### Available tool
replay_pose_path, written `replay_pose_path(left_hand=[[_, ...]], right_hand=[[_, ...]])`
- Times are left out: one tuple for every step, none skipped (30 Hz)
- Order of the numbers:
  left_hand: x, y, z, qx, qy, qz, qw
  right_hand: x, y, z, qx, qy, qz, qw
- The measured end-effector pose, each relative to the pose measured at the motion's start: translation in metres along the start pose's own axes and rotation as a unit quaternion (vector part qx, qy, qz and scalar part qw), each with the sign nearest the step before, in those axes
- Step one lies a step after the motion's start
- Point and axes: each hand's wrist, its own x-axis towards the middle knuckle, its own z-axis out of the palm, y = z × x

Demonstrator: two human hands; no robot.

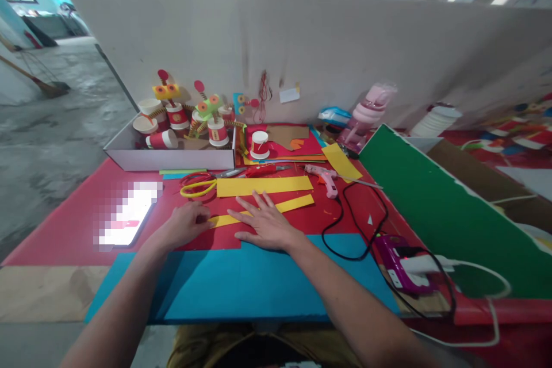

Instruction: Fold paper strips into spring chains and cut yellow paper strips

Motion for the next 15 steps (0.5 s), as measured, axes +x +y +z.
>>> replay_pose_path(left_hand=[[-0.0007,-0.0001,-0.0005,-0.004,-0.001,0.0,1.0],[-0.0016,-0.0003,-0.001,-0.01,-0.002,0.004,1.0],[-0.0027,-0.0005,-0.0015,-0.018,-0.002,0.012,1.0],[-0.004,-0.0009,-0.0019,-0.026,-0.002,0.022,0.999],[-0.0053,-0.0012,-0.0022,-0.032,-0.003,0.033,0.999],[-0.0065,-0.0015,-0.0023,-0.035,-0.005,0.042,0.999],[-0.0074,-0.0018,-0.0024,-0.034,-0.008,0.047,0.998],[-0.008,-0.002,-0.0024,-0.031,-0.011,0.05,0.998],[-0.0081,-0.0022,-0.0023,-0.027,-0.014,0.051,0.998],[-0.0078,-0.0024,-0.0021,-0.024,-0.017,0.051,0.998],[-0.0072,-0.0027,-0.002,-0.021,-0.019,0.052,0.998],[-0.0065,-0.0031,-0.0019,-0.019,-0.021,0.052,0.998],[-0.0058,-0.0034,-0.0018,-0.018,-0.022,0.053,0.998],[-0.0053,-0.0037,-0.0017,-0.017,-0.022,0.054,0.998],[-0.005,-0.0038,-0.0017,-0.015,-0.022,0.054,0.998]], right_hand=[[0.0001,0.0,0.0002,0.0,0.0,-0.002,1.0],[0.0001,0.0001,0.0004,0.0,0.001,-0.003,1.0],[0.0002,0.0001,0.0006,0.0,0.002,-0.003,1.0],[0.0003,0.0001,0.0007,0.001,0.003,-0.003,1.0],[0.0003,0.0,0.0008,0.002,0.004,-0.003,1.0],[0.0003,-0.0001,0.0007,0.002,0.004,-0.003,1.0],[0.0003,-0.0003,0.0005,0.003,0.004,-0.002,1.0],[0.0002,-0.0004,0.0003,0.003,0.004,-0.001,1.0],[0.0001,-0.0005,-0.0001,0.003,0.003,0.0,1.0],[0.0,-0.0006,-0.0003,0.003,0.002,0.0,1.0],[-0.0001,-0.0006,-0.0006,0.003,0.0,0.0,1.0],[-0.0001,-0.0005,-0.0006,0.003,0.0,0.0,1.0],[-0.0001,-0.0003,-0.0005,0.003,-0.001,0.0,1.0],[-0.0001,0.0,-0.0002,0.003,-0.001,-0.001,1.0],[0.0,0.0003,0.0002,0.003,0.001,-0.001,1.0]])
